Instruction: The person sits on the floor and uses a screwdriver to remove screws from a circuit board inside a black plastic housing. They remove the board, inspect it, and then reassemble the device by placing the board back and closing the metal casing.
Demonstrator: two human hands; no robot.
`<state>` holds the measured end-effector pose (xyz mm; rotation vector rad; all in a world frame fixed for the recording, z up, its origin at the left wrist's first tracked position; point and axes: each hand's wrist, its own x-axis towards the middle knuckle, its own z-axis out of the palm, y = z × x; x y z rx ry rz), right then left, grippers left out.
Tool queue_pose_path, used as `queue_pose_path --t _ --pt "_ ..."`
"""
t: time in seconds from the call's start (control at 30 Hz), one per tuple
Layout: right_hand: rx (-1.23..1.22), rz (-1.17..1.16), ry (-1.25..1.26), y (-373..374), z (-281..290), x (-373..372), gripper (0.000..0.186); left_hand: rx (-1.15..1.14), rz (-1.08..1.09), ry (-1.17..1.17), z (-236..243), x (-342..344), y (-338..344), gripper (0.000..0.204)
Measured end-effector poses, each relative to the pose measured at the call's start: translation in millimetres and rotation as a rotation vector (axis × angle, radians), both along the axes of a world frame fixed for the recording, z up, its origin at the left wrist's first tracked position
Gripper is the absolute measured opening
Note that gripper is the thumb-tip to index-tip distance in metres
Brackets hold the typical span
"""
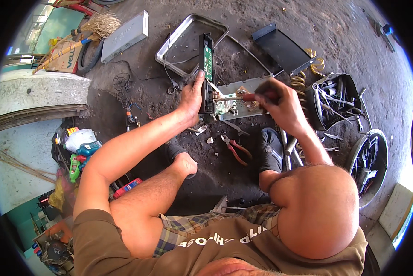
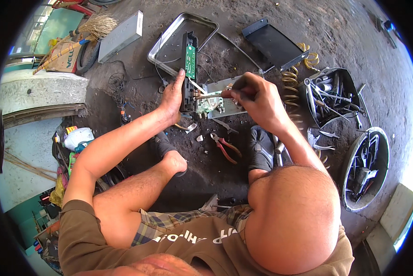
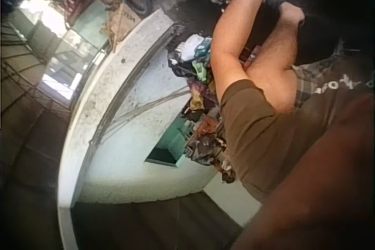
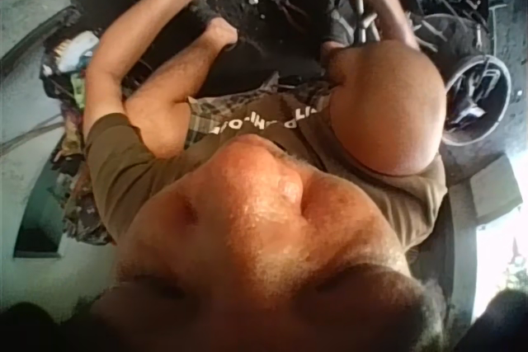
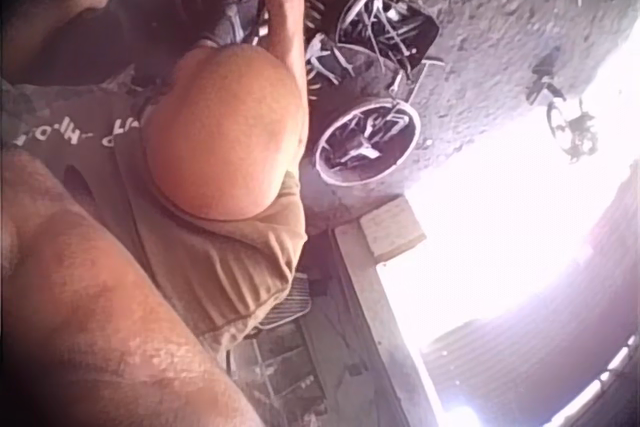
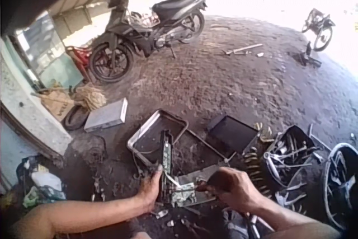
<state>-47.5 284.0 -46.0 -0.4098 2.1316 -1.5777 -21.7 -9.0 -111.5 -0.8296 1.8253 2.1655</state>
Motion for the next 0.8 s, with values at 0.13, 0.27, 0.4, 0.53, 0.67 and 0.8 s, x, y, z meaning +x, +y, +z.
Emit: queue_pose_path --t 0.13,0.27,0.4,0.53,0.67,0.8 --pt "-0.056 -0.095 0.382 -2 -1 8 0.033 0.122 -0.044 -0.060 2 -2 3 0.061" --pt "-0.275 -0.230 0.296 -11 -5 10 0.039 0.250 -0.140 -0.085 12 -2 12 0.064" --pt "-0.491 -0.309 0.209 -19 2 11 0.044 0.354 -0.165 -0.103 13 -1 14 0.064" --pt "-0.567 -0.428 0.158 -26 6 8 0.036 0.335 -0.169 -0.109 14 -2 19 0.073" --pt "-0.521 -0.548 0.101 -31 -2 -2 0.031 0.326 -0.164 -0.129 16 -2 22 0.071" --pt "-0.602 -0.664 0.061 -29 -24 -18 0.033 0.288 -0.155 -0.165 10 1 15 0.065"
